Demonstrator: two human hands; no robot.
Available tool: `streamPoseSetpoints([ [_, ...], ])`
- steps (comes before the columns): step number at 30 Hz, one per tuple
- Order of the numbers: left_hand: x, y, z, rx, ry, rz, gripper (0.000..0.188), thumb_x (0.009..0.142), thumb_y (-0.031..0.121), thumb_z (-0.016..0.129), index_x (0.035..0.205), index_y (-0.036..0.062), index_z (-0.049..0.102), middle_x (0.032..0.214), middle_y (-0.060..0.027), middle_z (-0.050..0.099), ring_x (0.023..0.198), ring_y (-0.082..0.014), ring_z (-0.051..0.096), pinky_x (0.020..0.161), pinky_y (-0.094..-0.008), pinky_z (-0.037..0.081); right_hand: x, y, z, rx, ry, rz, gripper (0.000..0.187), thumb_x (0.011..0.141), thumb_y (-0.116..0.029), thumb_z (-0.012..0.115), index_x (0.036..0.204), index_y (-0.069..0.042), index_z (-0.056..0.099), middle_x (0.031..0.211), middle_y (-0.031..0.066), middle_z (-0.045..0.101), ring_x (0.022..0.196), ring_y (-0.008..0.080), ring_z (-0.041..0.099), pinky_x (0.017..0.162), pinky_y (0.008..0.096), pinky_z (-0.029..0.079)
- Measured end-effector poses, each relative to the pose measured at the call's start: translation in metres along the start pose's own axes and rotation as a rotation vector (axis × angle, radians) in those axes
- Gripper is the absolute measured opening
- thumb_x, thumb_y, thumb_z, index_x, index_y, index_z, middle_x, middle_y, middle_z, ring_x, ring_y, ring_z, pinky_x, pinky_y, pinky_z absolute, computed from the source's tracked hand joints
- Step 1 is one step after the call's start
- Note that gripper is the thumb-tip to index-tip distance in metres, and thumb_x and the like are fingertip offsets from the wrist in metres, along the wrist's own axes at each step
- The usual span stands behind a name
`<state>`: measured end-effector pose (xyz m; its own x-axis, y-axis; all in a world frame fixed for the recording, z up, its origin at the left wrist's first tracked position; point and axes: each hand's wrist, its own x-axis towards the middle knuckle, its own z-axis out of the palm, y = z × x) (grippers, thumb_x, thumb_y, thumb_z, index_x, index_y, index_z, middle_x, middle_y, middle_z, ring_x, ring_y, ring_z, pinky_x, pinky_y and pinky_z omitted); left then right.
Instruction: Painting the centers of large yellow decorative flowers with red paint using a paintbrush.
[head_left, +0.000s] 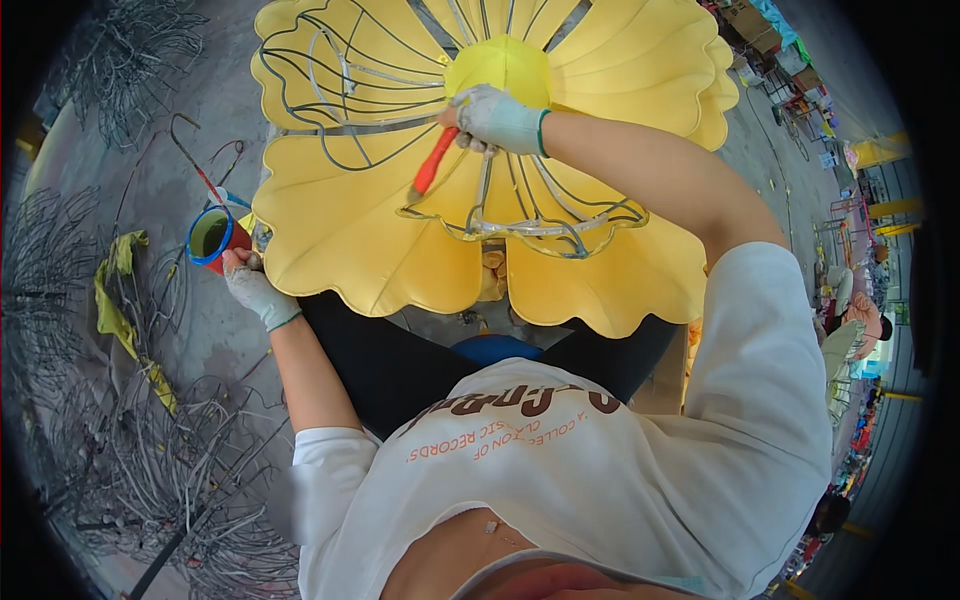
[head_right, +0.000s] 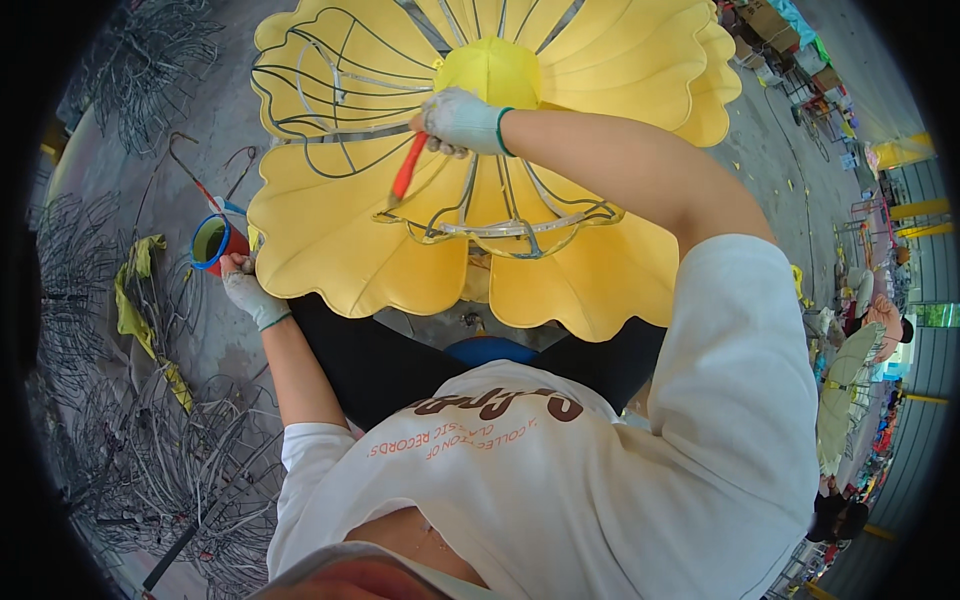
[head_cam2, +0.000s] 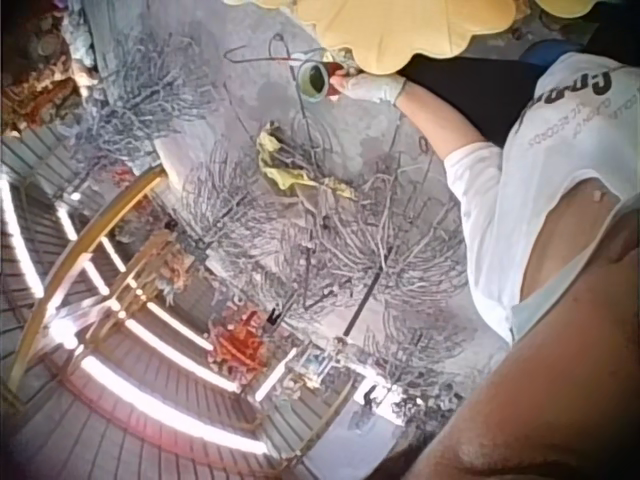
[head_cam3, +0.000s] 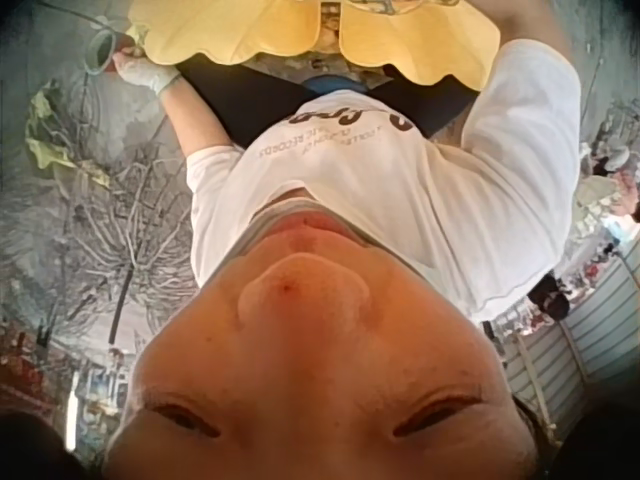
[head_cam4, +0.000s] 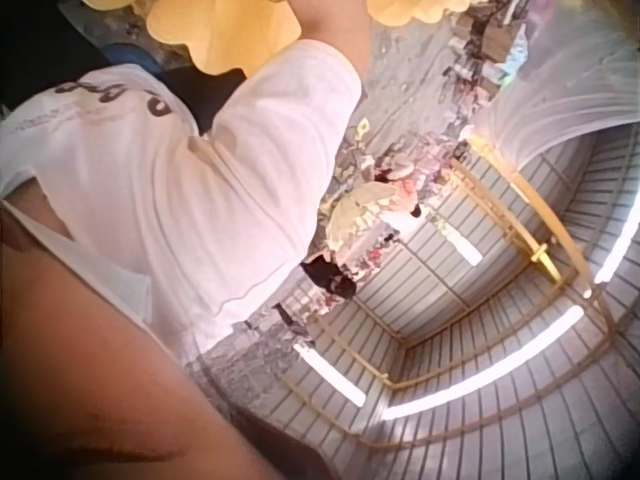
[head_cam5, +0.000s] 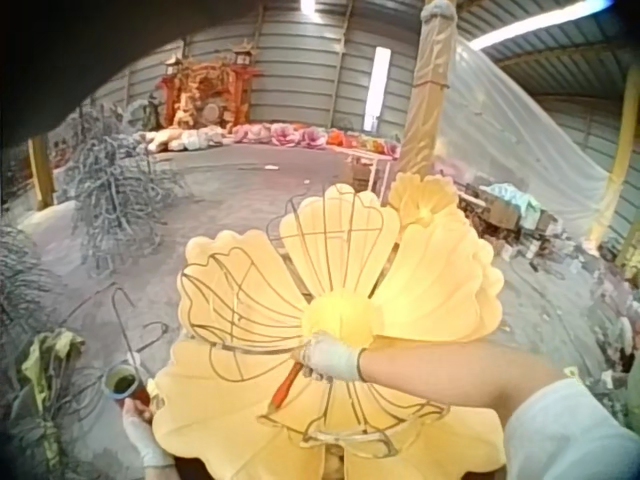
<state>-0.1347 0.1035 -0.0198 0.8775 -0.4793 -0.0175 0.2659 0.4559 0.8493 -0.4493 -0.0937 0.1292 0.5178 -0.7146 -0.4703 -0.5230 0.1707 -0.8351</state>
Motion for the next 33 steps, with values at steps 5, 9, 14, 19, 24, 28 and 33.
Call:
streamPoseSetpoints([
  [5,-0.004,0.005,-0.006,-0.022,0.008,-0.001,0.031,0.094,0.027,0.048,0.067,0.0137,0.047,0.062,0.0042,0.041,0.055,-0.0069,0.036,0.057,-0.0197,0.031,-0.004,-0.008,0.001,0.18,0.077,0.043,0.016,0.084,-0.017,0.053,0.074,-0.005,0.055,0.053,0.0034,0.049,0.036,0.0084,0.033,0.031,0.0208,0.025],
  [9,-0.003,0.005,-0.005,-0.014,-0.007,-0.013,0.031,0.094,0.027,0.048,0.067,0.0136,0.047,0.062,0.0042,0.041,0.055,-0.0069,0.035,0.057,-0.0195,0.03,0.003,0.004,-0.003,0.189,0.133,0.108,0.017,0.085,-0.017,0.051,0.073,-0.005,0.055,0.053,0.0032,0.048,0.036,0.0089,0.033,0.031,0.0211,0.025],
  [14,0.001,0.001,-0.007,0.004,-0.019,-0.027,0.031,0.094,0.026,0.048,0.066,0.0135,0.047,0.06,0.0043,0.04,0.055,-0.0069,0.035,0.057,-0.0193,0.03,0.008,0.012,0.003,0.183,0.121,0.143,0.019,0.085,-0.019,0.05,0.073,-0.005,0.055,0.053,0.0036,0.048,0.036,0.0093,0.035,0.032,0.0214,0.025],
  [19,0.0,0.0,-0.005,0.017,-0.02,-0.038,0.031,0.094,0.026,0.049,0.065,0.0135,0.046,0.06,0.0042,0.039,0.055,-0.0071,0.035,0.058,-0.0194,0.03,0.007,0.007,-0.002,0.258,0.096,0.124,0.018,0.085,-0.018,0.051,0.075,-0.004,0.055,0.054,0.0047,0.049,0.036,0.0098,0.036,0.032,0.0219,0.026],
  [24,0.003,0.001,-0.002,0.002,0.01,-0.042,0.031,0.093,0.025,0.049,0.065,0.0135,0.046,0.059,0.0041,0.04,0.056,-0.0076,0.035,0.059,-0.02,0.031,0.012,0.008,-0.003,0.196,0.108,0.119,0.016,0.085,-0.017,0.052,0.077,-0.003,0.055,0.055,0.0057,0.05,0.037,0.0104,0.037,0.032,0.0228,0.027],
  [28,0.003,0.0,-0.003,-0.019,0.005,-0.049,0.031,0.093,0.025,0.049,0.065,0.0135,0.046,0.059,0.0039,0.04,0.056,-0.0078,0.036,0.059,-0.0204,0.031,0.009,0.008,0.005,0.199,0.087,0.101,0.016,0.086,-0.017,0.052,0.078,-0.003,0.055,0.055,0.0063,0.05,0.037,0.011,0.037,0.032,0.0234,0.029],
  [33,0.0,0.004,-0.003,-0.048,-0.031,-0.051,0.031,0.093,0.025,0.049,0.065,0.0136,0.046,0.059,0.0037,0.04,0.056,-0.0081,0.037,0.06,-0.0209,0.032,0.006,0.002,0.001,0.208,0.081,0.05,0.017,0.086,-0.017,0.052,0.08,-0.002,0.056,0.057,0.0071,0.052,0.037,0.0117,0.04,0.032,0.0231,0.033],
])
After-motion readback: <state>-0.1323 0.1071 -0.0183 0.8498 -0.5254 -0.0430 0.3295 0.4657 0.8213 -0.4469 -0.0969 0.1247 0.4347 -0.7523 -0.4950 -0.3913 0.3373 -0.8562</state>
